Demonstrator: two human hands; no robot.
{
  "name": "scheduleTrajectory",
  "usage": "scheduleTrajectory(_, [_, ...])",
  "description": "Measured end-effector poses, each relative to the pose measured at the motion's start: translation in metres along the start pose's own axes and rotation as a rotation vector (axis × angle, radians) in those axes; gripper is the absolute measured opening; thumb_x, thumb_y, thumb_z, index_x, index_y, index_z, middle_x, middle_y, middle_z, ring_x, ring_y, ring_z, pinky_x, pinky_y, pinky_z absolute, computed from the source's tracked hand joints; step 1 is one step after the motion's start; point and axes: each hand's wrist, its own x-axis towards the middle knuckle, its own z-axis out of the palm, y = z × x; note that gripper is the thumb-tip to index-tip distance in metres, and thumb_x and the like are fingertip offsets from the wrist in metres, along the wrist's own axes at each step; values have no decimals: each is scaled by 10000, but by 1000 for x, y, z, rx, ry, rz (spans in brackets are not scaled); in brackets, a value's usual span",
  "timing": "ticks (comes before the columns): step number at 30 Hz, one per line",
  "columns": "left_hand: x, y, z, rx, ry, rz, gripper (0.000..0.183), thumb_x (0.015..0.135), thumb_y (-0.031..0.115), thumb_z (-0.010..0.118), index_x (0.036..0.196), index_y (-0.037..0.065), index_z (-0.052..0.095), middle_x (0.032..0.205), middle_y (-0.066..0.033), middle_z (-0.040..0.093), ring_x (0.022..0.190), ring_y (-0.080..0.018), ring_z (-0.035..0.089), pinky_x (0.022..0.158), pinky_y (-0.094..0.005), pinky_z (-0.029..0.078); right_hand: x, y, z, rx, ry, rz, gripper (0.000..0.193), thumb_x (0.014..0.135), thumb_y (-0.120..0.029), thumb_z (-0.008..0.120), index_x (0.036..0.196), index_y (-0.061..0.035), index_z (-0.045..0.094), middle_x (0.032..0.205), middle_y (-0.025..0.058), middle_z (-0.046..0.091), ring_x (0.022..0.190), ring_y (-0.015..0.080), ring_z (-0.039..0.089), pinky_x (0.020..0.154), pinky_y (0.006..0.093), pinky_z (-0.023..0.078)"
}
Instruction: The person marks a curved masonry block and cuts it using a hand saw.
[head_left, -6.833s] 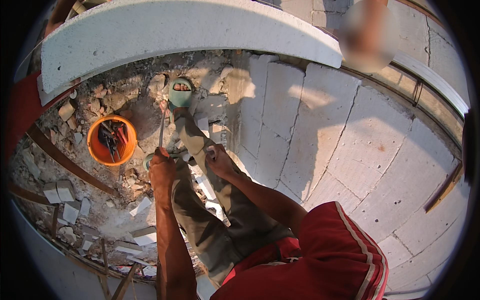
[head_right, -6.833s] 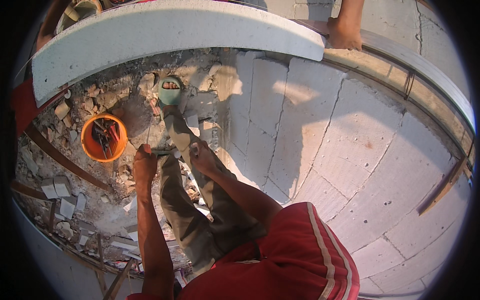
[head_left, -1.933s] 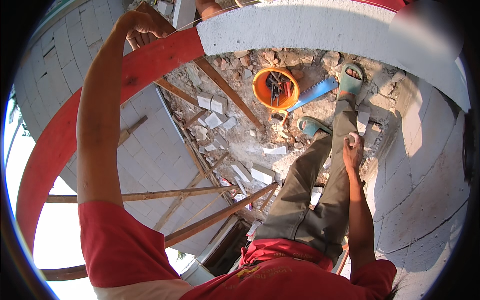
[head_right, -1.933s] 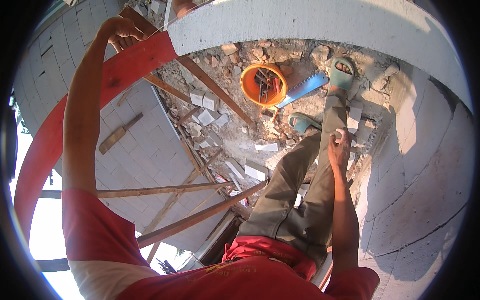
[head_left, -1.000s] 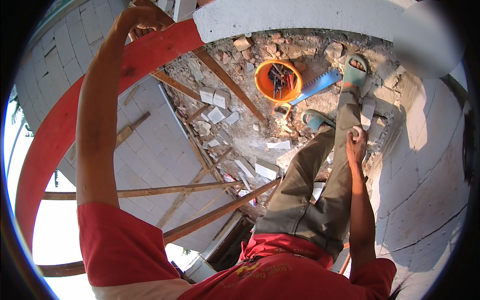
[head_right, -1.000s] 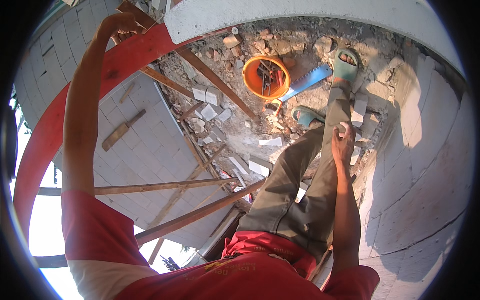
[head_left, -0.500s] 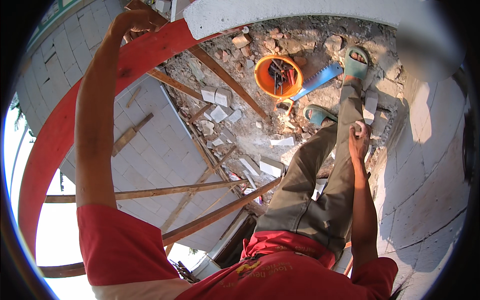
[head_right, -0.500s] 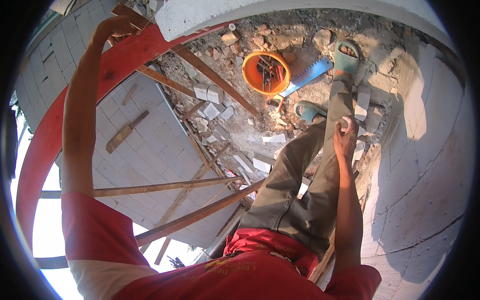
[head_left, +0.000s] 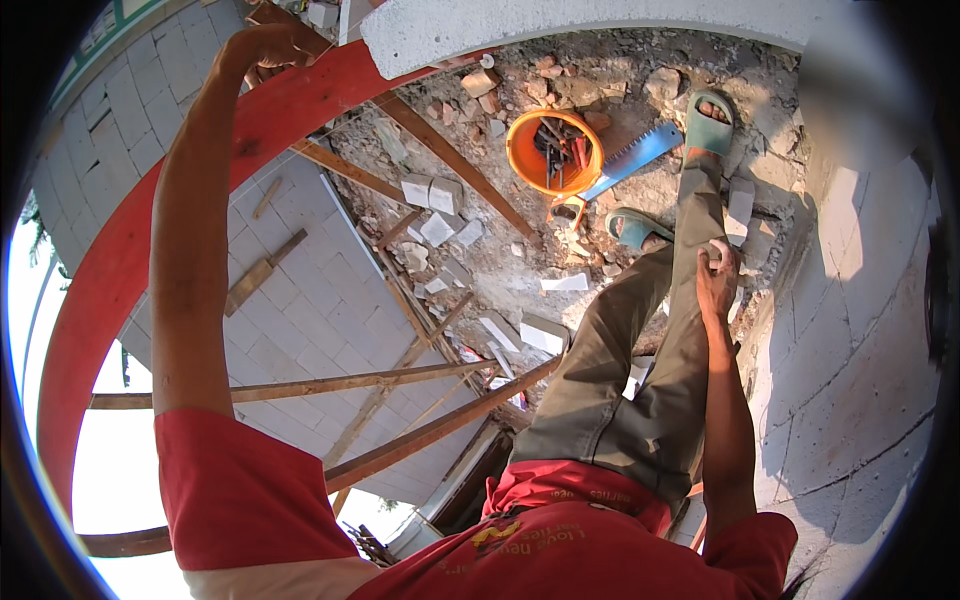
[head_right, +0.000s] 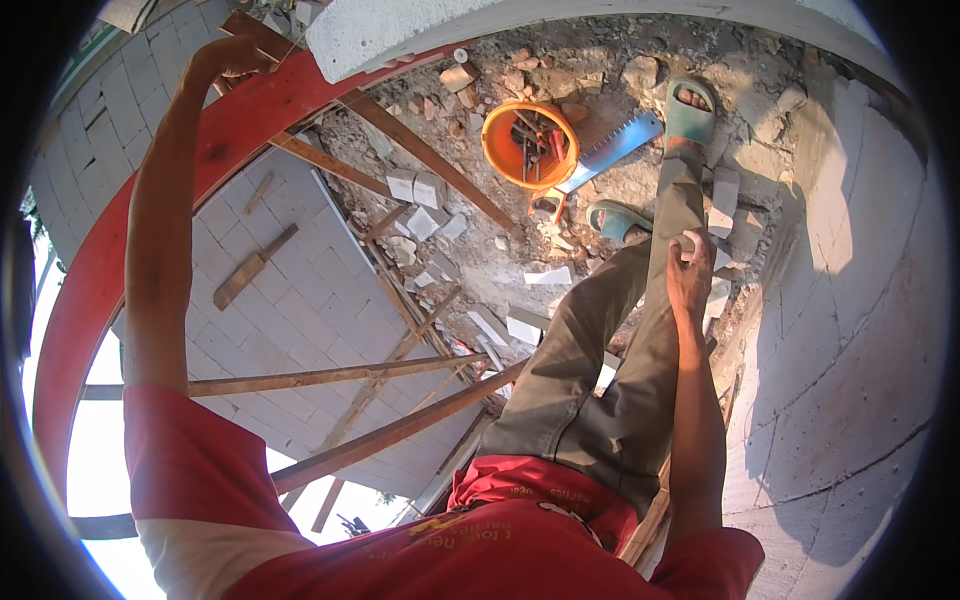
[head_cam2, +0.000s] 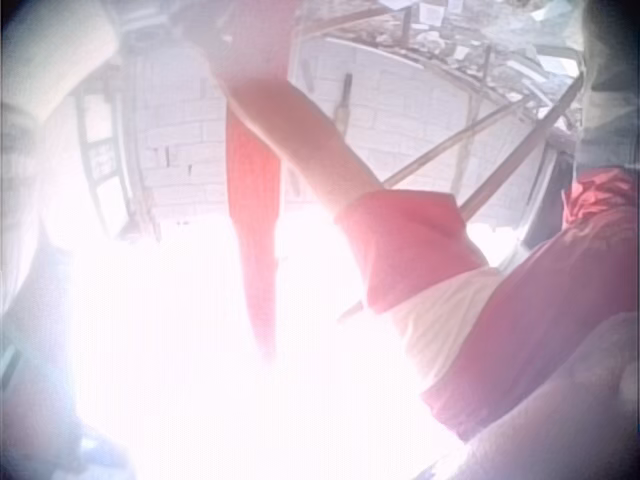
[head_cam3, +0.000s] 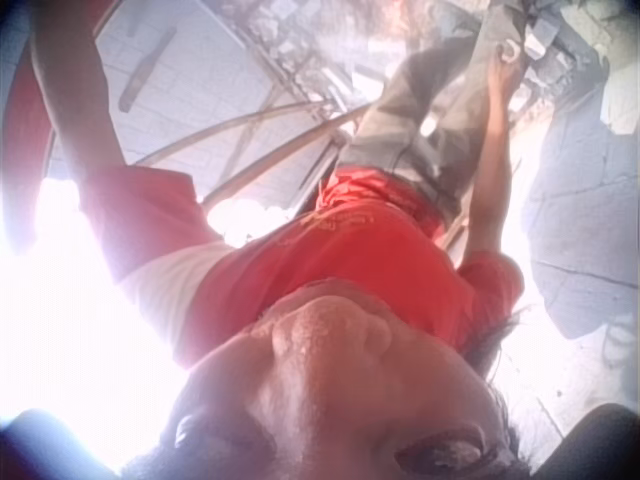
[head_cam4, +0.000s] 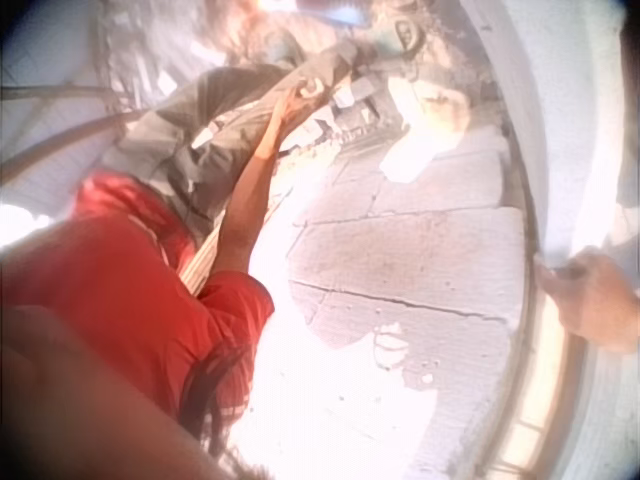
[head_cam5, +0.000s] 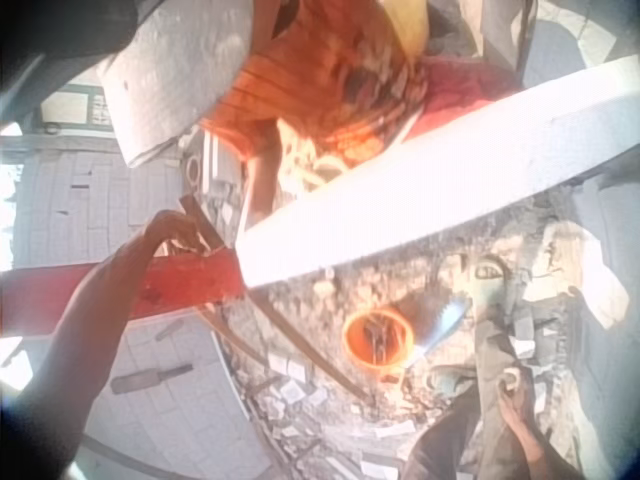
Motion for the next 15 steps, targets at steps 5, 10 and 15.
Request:
scheduleTrajectory(5, [-1,-4,-3,-18,-15,0,314,750,235,648,923,-27,645,665,-76,559,658,-244,646,658,-491,603,1,-2,1,7,-3,13,330,877,-233,619,1146,-55,550,1081,167,542,784,261,604,709,384,494])
scheduleTrajectory(10, [6,-7,-3,-14,-50,-22,335,760,257,680,913,-37,629,738,-108,603,699,-249,646,626,-483,601,2,0,2,15,-3,22,329,871,-227,626,1141,-54,552,1078,165,538,779,255,600,715,381,493])
scheduleTrajectory(15, [10,0,-4,15,-104,-31,347,815,247,659,1032,-22,621,858,-158,623,810,-301,661,648,-495,601,1,2,-1,20,18,-18,321,869,-213,625,1135,-49,553,1073,166,540,758,254,592,724,380,487])
